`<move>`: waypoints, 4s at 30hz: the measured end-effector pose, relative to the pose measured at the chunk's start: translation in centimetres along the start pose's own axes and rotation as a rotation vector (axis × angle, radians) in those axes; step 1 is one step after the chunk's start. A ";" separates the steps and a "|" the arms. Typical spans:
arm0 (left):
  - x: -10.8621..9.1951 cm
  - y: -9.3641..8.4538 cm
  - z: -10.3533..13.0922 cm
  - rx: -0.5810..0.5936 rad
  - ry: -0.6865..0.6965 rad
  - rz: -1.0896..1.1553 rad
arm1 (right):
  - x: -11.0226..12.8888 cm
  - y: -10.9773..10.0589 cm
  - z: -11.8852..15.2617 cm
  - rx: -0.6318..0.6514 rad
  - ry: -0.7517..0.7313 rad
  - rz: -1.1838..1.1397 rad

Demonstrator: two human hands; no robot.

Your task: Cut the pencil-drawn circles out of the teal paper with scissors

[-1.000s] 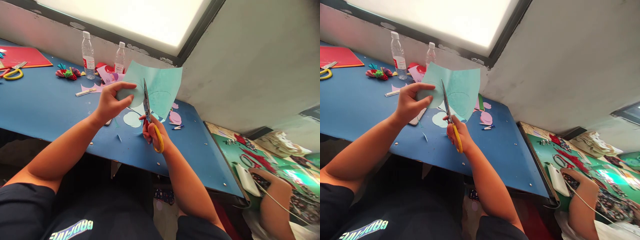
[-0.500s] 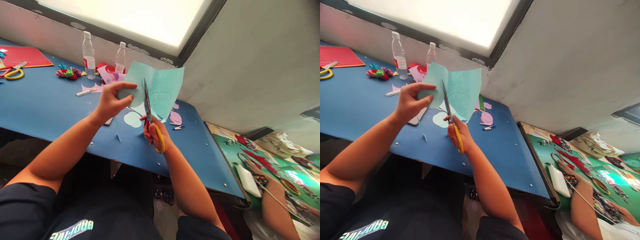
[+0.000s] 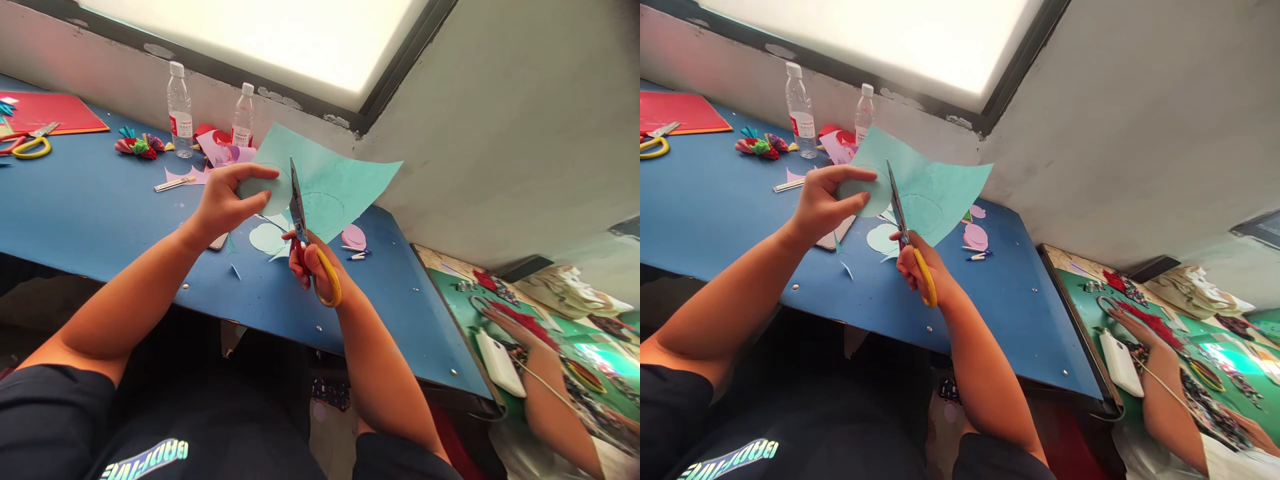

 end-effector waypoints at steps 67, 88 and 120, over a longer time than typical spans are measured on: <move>-1.0 -0.1 -0.1 0.086 -0.116 0.069 | 0.5 -0.3 0.0 -0.040 -0.004 0.051; -0.6 0.2 -0.3 0.069 -0.144 0.127 | 0.5 -0.1 0.1 -0.047 0.014 0.040; 0.7 3.7 1.8 0.209 -0.404 0.458 | -0.4 0.3 -0.6 -0.056 -0.201 -0.002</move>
Point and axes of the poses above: each hand's wrist, its own z-axis away from the middle knuckle, its own y-axis out of the palm, x = y × z, the point moved 4 cm from there along -z, towards the middle knuckle, and after that the axes turned 1 degree about -z, right-handed, at the moved point
